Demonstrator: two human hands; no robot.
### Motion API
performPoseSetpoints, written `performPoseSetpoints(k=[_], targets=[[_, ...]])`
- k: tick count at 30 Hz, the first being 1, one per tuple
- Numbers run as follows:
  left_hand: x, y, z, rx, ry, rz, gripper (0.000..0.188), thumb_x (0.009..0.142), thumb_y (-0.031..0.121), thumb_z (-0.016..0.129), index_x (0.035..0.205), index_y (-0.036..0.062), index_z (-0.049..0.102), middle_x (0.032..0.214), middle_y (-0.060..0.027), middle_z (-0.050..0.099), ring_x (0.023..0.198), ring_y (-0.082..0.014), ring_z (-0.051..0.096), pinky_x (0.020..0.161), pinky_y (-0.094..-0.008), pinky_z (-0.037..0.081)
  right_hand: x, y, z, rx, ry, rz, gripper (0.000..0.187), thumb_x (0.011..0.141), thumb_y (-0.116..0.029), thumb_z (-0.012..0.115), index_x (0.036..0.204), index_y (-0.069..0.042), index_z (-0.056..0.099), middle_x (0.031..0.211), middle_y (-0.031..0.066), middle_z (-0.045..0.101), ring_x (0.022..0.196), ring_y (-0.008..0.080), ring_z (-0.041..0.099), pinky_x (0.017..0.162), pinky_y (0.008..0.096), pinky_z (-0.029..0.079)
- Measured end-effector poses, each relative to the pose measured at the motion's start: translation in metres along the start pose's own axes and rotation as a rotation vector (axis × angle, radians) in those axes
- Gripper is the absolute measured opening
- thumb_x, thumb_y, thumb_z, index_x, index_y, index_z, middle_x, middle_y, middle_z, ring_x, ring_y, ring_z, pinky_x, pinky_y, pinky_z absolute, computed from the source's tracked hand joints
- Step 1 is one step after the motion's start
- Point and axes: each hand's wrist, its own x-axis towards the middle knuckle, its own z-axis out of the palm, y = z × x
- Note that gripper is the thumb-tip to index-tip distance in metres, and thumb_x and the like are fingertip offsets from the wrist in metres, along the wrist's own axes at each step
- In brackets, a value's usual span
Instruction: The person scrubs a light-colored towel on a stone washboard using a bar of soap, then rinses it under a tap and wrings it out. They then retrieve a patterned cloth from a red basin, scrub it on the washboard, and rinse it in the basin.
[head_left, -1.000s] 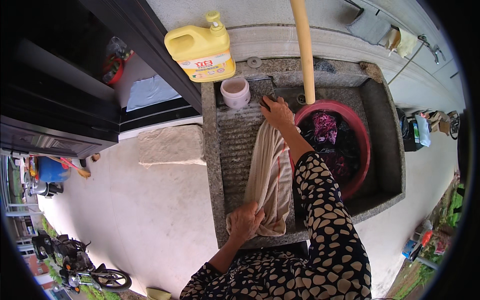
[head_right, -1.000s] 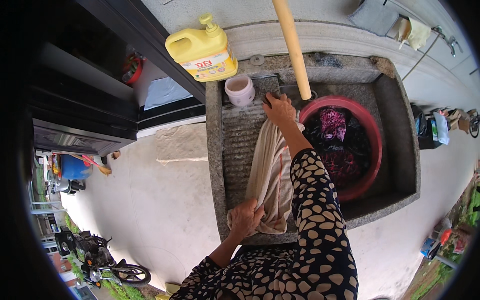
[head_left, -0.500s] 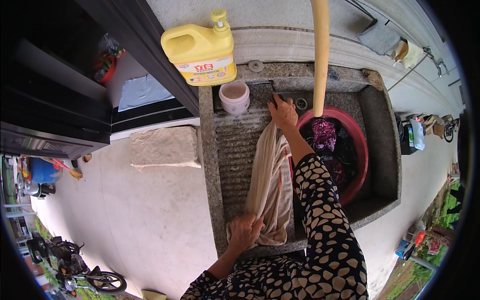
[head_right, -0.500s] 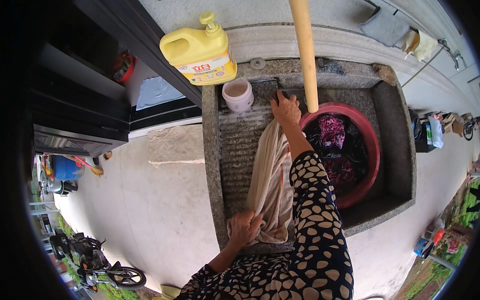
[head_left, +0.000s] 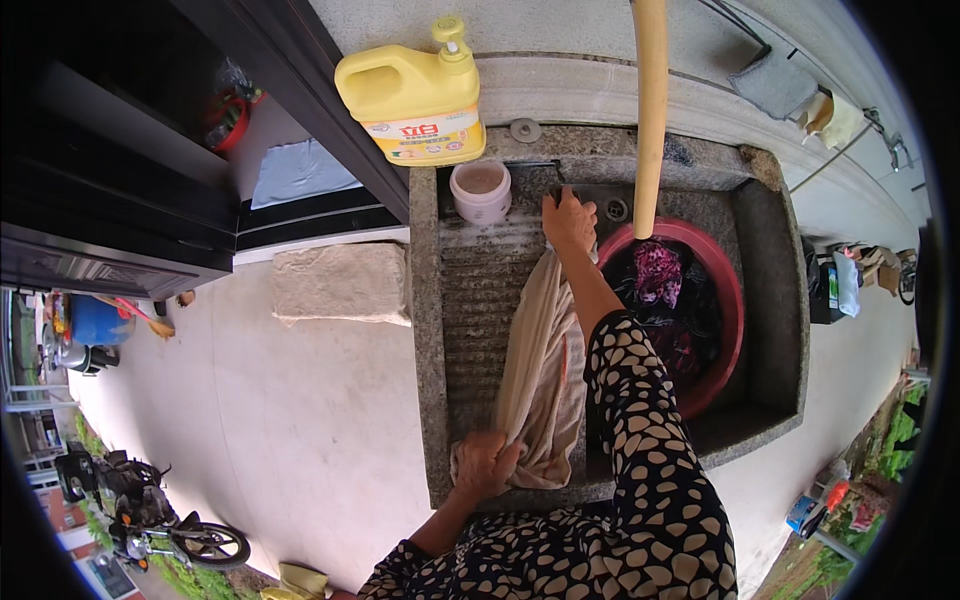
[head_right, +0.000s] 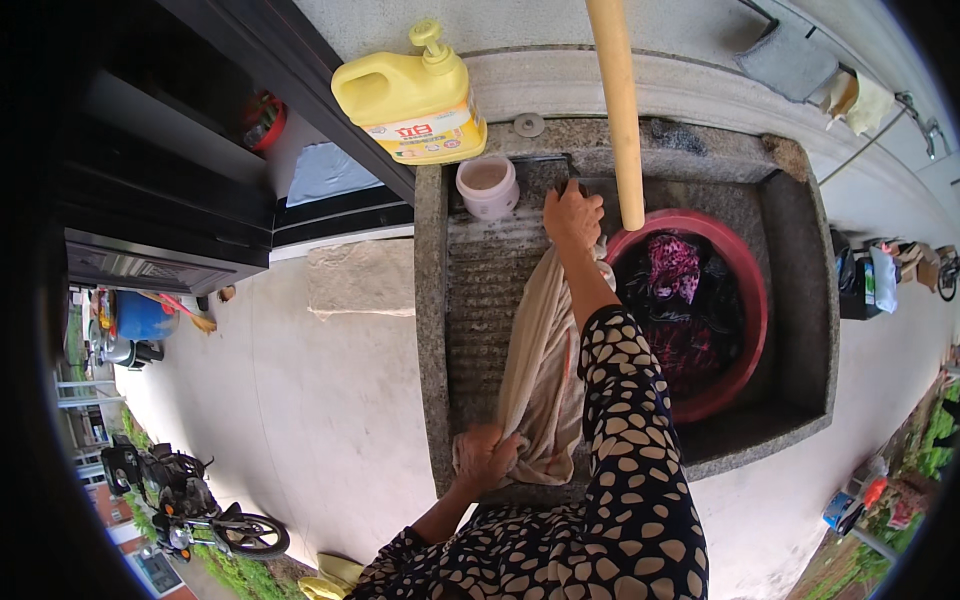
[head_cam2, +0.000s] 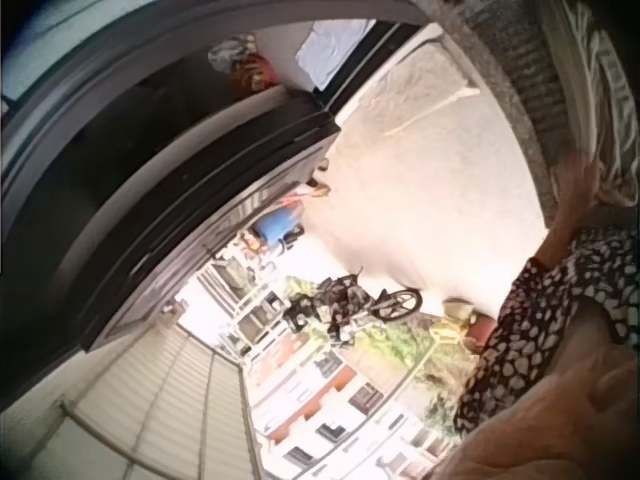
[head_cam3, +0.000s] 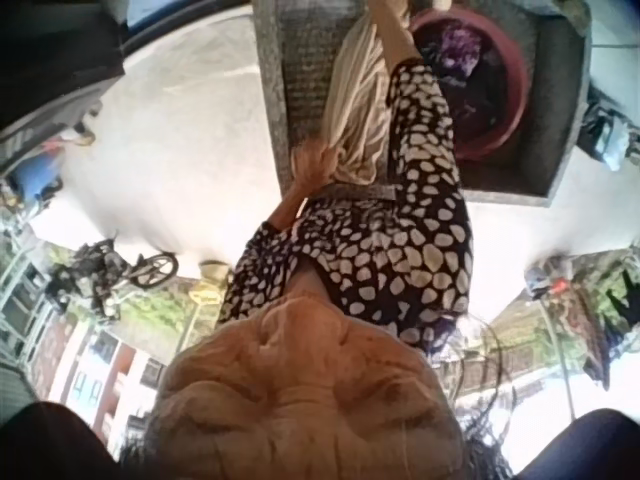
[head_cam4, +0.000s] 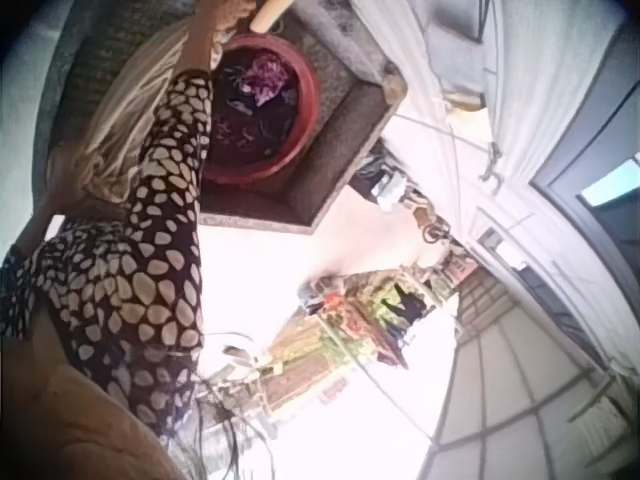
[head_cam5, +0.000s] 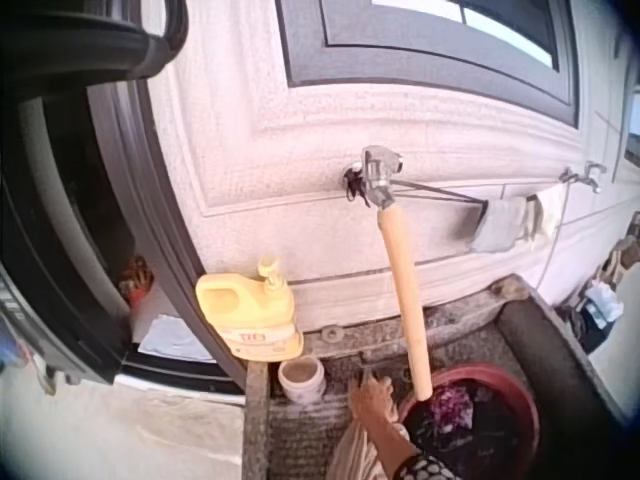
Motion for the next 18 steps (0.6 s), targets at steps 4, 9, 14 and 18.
performPoseSetpoints(k=[4, 9, 14, 18], targets=[[-0.014, 0.010, 0.005, -0.553, 0.144, -0.529, 0.035, 0.093, 0.020, 0.056, 0.063, 0.0044, 0.046, 0.053, -0.0032, 0.042, 0.049, -0.0144, 0.041, 0.051, -0.0329, 0.035, 0.052, 0.000, -0.003, 0.190, -0.175, -0.046, 0.059, 0.086, -0.046, 0.057, 0.135, -0.016, 0.044, 0.135, 0.0236, 0.041, 0.118, 0.0450, 0.045, 0.095, 0.0542, 0.038], [0.011, 0.016, -0.009, -0.304, 0.279, -0.491, 0.018, 0.097, 0.016, 0.049, 0.104, 0.0005, 0.044, 0.085, -0.0120, 0.049, 0.075, -0.0196, 0.047, 0.068, -0.0357, 0.042, -0.039, 0.051, -0.003, -0.002, 0.212, -0.334, 0.064, 0.080, -0.041, 0.063, 0.132, -0.009, 0.046, 0.137, 0.0207, 0.041, 0.116, 0.0441, 0.046, 0.093, 0.0563, 0.037], [0.103, -0.018, 0.031, 0.190, 0.294, -0.027, 0.037, 0.097, 0.020, 0.047, 0.128, 0.0003, 0.041, 0.116, -0.0233, 0.046, 0.103, -0.0367, 0.046, 0.088, -0.0452, 0.040, -0.084, 0.102, 0.030, 0.037, 0.419, -0.605, 0.034, 0.076, -0.020, 0.064, 0.107, -0.007, 0.059, 0.110, 0.0189, 0.055, 0.097, 0.0386, 0.054, 0.075, 0.0480, 0.046], [0.110, -0.019, 0.042, -0.082, 0.288, -0.057, 0.034, 0.098, 0.023, 0.045, 0.125, 0.0026, 0.047, 0.116, -0.0214, 0.050, 0.104, -0.0368, 0.048, 0.089, -0.0478, 0.037, -0.161, 0.090, 0.002, 0.504, 0.186, -0.773, 0.013, 0.077, -0.015, 0.059, 0.087, -0.006, 0.060, 0.083, 0.0177, 0.061, 0.066, 0.0355, 0.060, 0.057, 0.0449, 0.049]])
